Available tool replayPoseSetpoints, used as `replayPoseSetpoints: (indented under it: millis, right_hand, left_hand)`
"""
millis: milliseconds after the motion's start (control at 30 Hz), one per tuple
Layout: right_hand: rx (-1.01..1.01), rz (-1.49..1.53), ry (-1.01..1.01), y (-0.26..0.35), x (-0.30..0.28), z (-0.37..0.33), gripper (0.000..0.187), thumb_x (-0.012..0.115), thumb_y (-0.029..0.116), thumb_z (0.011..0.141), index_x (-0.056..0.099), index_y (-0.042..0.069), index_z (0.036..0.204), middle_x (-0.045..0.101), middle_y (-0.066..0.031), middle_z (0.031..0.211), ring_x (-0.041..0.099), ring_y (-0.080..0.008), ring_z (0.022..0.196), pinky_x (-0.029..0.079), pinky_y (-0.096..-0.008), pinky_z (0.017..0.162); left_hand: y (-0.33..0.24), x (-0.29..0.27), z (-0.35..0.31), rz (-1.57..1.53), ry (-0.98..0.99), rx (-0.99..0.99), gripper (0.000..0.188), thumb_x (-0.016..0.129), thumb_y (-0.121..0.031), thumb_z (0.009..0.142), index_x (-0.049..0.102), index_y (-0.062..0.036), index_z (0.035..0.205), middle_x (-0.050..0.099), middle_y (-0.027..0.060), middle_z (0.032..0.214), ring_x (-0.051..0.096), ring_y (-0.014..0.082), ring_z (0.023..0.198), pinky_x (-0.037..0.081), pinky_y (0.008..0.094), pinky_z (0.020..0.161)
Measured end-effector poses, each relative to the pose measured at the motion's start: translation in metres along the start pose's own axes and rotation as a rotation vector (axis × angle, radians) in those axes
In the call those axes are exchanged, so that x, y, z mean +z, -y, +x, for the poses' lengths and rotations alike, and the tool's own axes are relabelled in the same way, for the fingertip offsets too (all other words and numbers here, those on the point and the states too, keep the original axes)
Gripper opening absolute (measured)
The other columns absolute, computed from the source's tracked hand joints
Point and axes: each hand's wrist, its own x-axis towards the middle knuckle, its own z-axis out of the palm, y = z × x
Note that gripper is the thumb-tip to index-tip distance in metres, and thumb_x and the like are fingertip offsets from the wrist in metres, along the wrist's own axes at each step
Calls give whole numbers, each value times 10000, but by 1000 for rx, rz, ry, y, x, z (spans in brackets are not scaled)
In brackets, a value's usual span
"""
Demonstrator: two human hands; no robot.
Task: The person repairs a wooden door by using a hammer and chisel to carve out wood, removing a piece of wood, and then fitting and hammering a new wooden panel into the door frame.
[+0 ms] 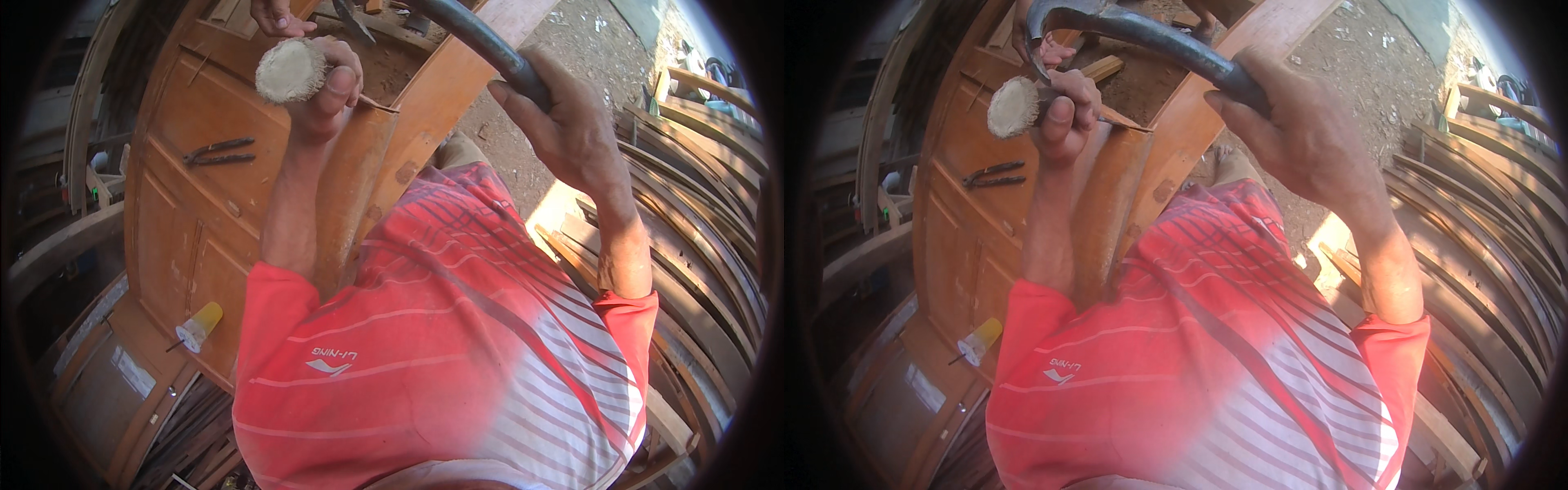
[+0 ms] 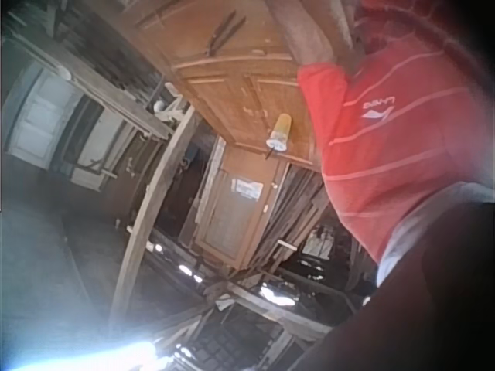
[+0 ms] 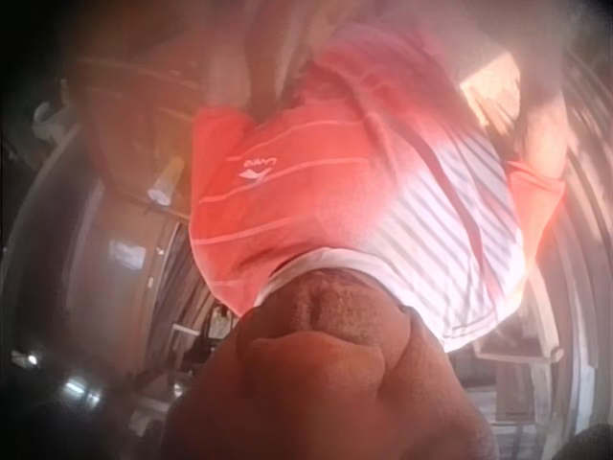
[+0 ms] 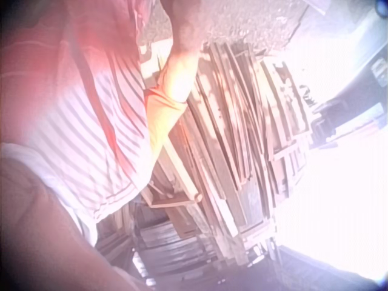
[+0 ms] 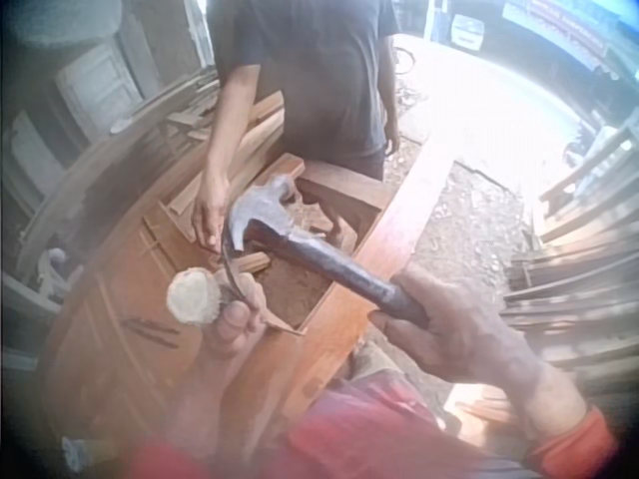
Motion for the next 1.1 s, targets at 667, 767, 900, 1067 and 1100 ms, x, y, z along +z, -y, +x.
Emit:
replayPoseSetpoints:
  millis: [667,767,900,1067,1100]
  right_hand:
    - [-259,-50,-36,24,-4,-11,219,712,190,891,565,103,1029,665,-138,806,671,-370,729,497,-468,583]
    - [-293,-326,80,7,4,-7,211,699,203,902,589,100,1048,671,-148,811,673,-377,746,500,-475,602]
    - [-32,30,159,-8,23,-11,217,690,242,929,599,60,1006,667,-178,798,666,-400,745,481,-491,638]
    - [284,236,86,-51,62,-25,273,682,287,950,604,28,989,647,-217,753,643,-434,723,455,-493,646]
    - [339,185,78,-61,70,-31,289,682,297,949,605,22,992,636,-226,737,638,-439,717,453,-495,646]
  left_hand:
    - [6,3,-23,194,-90,-105,215,670,-243,946,576,-59,888,555,23,738,509,82,612,396,232,558]
    - [-4,3,-9,256,11,-219,147,765,-143,878,678,-25,863,631,10,776,592,116,696,486,294,618]
    - [32,-15,-22,18,-258,-276,167,752,-148,903,638,-27,888,591,12,717,558,88,626,450,253,568]
    - [-13,-13,42,11,-396,-107,185,668,-217,944,609,-66,854,481,-2,645,468,117,555,399,273,512]
    - [-30,-23,49,40,-299,-16,186,680,-223,946,635,-58,874,534,8,678,519,125,586,438,280,543]
